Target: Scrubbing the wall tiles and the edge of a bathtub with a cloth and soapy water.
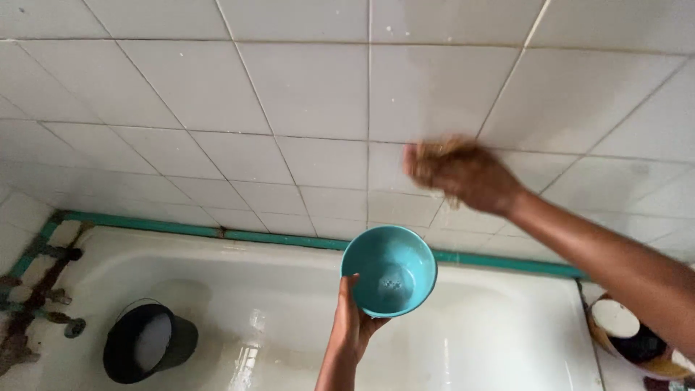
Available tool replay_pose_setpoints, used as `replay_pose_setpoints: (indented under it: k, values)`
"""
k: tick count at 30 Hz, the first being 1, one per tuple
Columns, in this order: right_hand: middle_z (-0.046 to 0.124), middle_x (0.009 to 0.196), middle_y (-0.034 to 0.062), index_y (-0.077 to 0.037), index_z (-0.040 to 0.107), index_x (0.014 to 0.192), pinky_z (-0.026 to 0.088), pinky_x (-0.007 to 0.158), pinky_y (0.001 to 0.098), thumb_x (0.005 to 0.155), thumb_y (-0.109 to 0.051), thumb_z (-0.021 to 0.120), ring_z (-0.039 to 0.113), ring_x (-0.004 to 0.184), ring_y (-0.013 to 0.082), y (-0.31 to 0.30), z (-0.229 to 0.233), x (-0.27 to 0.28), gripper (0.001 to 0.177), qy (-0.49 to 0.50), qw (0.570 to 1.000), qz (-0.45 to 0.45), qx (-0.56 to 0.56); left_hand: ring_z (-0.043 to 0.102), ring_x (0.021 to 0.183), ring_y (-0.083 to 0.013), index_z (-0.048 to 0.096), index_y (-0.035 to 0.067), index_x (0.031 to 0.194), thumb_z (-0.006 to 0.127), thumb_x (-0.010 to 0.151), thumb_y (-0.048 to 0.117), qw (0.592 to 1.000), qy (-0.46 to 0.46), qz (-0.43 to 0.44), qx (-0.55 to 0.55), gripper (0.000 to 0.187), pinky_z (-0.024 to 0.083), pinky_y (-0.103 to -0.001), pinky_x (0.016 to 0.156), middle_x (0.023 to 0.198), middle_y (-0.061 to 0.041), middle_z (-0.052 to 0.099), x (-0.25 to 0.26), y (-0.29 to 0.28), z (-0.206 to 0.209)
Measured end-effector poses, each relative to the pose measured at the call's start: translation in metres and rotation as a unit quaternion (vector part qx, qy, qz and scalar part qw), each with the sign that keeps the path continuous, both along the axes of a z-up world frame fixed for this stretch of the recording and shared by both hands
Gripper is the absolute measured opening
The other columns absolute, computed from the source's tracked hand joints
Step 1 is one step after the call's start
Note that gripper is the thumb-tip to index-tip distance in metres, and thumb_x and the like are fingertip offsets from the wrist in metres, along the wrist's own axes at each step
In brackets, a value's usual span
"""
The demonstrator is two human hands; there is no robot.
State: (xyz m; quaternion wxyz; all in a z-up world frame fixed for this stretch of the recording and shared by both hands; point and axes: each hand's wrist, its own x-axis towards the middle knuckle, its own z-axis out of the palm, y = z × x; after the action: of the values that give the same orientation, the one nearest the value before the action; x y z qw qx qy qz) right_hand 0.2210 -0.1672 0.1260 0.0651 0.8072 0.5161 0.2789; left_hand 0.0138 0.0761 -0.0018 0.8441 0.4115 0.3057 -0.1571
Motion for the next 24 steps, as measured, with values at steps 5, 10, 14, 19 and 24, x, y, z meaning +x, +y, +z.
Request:
replay_pose_setpoints:
  k: [5, 10, 14, 19, 24]
  values:
    - [0.024, 0.17, 0.0079, -0.026, 0.03, 0.168, 0.042, 0.122, 0.0499, 0.111, -0.022, 0.059, 0.035, 0.154, 0.0259, 0.023, 0.075, 0.019, 0.064, -0.042, 0.984, -0.1, 0.139, 0.065, 0.124, -0.0373, 0.022, 0.011, 0.158, 0.046, 0.086, 0.063, 0.999, -0.025, -0.012, 0.029, 0.092, 0.053, -0.053, 0.101, 0.146, -0.024, 0.051, 0.02, -0.008, 0.004]
    - [0.015, 0.169, 0.0128, -0.032, 0.029, 0.164, 0.038, 0.113, 0.0663, 0.098, -0.059, 0.065, 0.025, 0.153, 0.0359, 0.056, 0.034, 0.012, 0.08, -0.146, 0.97, -0.086, 0.177, 0.066, 0.123, -0.0394, 0.017, 0.007, 0.158, 0.043, 0.088, 0.063, 0.996, -0.044, -0.024, 0.069, 0.094, 0.055, -0.052, 0.101, 0.145, -0.03, 0.05, 0.022, -0.005, 0.005]
    - [0.024, 0.167, -0.003, -0.029, 0.042, 0.157, 0.039, 0.113, 0.0511, 0.102, -0.022, 0.061, 0.033, 0.15, 0.0193, 0.053, -0.054, -0.006, 0.059, -0.066, 0.991, -0.109, 0.026, 0.065, 0.124, -0.0383, 0.022, 0.004, 0.156, 0.044, 0.086, 0.064, 0.998, -0.031, -0.024, 0.055, 0.095, 0.055, -0.052, 0.101, 0.146, -0.028, 0.051, 0.007, 0.001, -0.008]
    - [0.03, 0.163, -0.0161, -0.033, 0.045, 0.15, 0.035, 0.121, 0.0368, 0.095, -0.011, 0.051, 0.037, 0.147, 0.0078, -0.012, -0.128, -0.012, 0.06, 0.078, 0.994, -0.073, -0.003, 0.066, 0.124, -0.0418, 0.015, 0.007, 0.157, 0.042, 0.086, 0.065, 0.996, 0.028, -0.041, 0.079, 0.096, 0.057, -0.053, 0.102, 0.144, -0.031, 0.049, -0.01, 0.007, -0.03]
    - [0.034, 0.157, 0.0234, -0.015, 0.045, 0.159, 0.042, 0.117, 0.0522, 0.12, -0.014, 0.041, 0.044, 0.144, 0.0342, -0.073, -0.061, -0.012, 0.039, -0.424, 0.823, -0.292, -0.24, 0.067, 0.123, -0.0387, 0.019, 0.005, 0.157, 0.044, 0.084, 0.066, 0.996, -0.009, -0.046, 0.074, 0.098, 0.058, -0.051, 0.1, 0.145, -0.03, 0.051, -0.003, -0.004, -0.035]
